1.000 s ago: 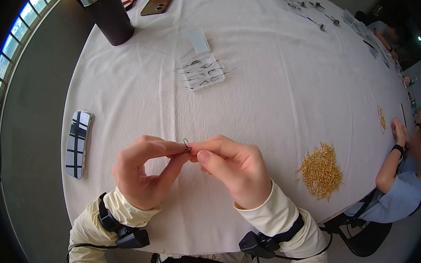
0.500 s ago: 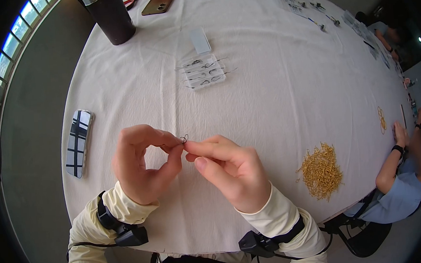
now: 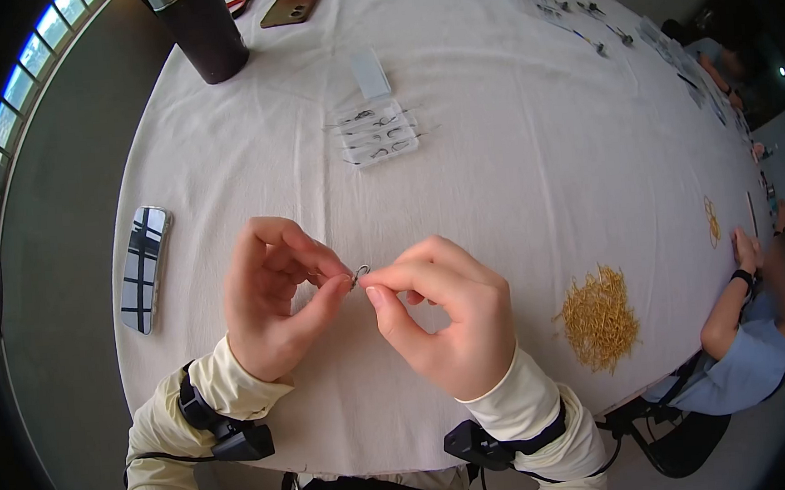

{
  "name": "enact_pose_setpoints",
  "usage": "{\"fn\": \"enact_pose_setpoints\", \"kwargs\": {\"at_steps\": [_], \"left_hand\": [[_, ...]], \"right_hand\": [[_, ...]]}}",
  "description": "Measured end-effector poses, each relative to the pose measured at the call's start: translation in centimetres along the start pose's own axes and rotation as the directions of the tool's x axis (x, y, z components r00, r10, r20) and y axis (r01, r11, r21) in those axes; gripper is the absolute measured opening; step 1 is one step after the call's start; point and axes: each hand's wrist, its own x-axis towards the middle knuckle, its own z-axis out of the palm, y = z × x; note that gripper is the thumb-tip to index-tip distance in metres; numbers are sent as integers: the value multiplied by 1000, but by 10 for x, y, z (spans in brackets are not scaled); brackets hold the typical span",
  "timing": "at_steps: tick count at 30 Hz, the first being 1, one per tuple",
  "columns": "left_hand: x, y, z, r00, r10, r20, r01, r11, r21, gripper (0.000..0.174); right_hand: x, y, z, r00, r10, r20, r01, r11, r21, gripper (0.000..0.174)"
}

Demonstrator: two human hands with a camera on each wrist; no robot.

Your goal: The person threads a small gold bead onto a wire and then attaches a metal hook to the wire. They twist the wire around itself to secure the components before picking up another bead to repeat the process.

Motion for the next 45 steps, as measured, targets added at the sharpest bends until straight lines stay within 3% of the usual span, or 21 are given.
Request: {"fn": "enact_pose_setpoints", "kwargs": {"at_steps": [8,17,21,26,32,45], "left_hand": [[-1,3,3,1000,-20,-1,20,998,-62,37],[-2,5,2,1000,23,10,-23,1000,3,35],[0,3,1,1000,-7,6,7,997,-72,33],[0,-2,1,999,-41,24,44,988,-148,32],[0,-8,1,1000,-20,8,21,978,-209,31],[1,-1,-1,992,-123,17,123,960,-253,27]], "right_hand": [[1,0,-1,1000,-29,5,29,999,35,9],[0,2,-3,1000,25,8,-24,999,-26,8],[5,6,-9,1000,16,20,-16,1000,-13,12],[5,18,-7,983,84,165,-119,968,219,18],[5,18,-6,978,109,180,-144,971,191,15],[5,16,-4,988,115,101,-124,989,77,10]]}}
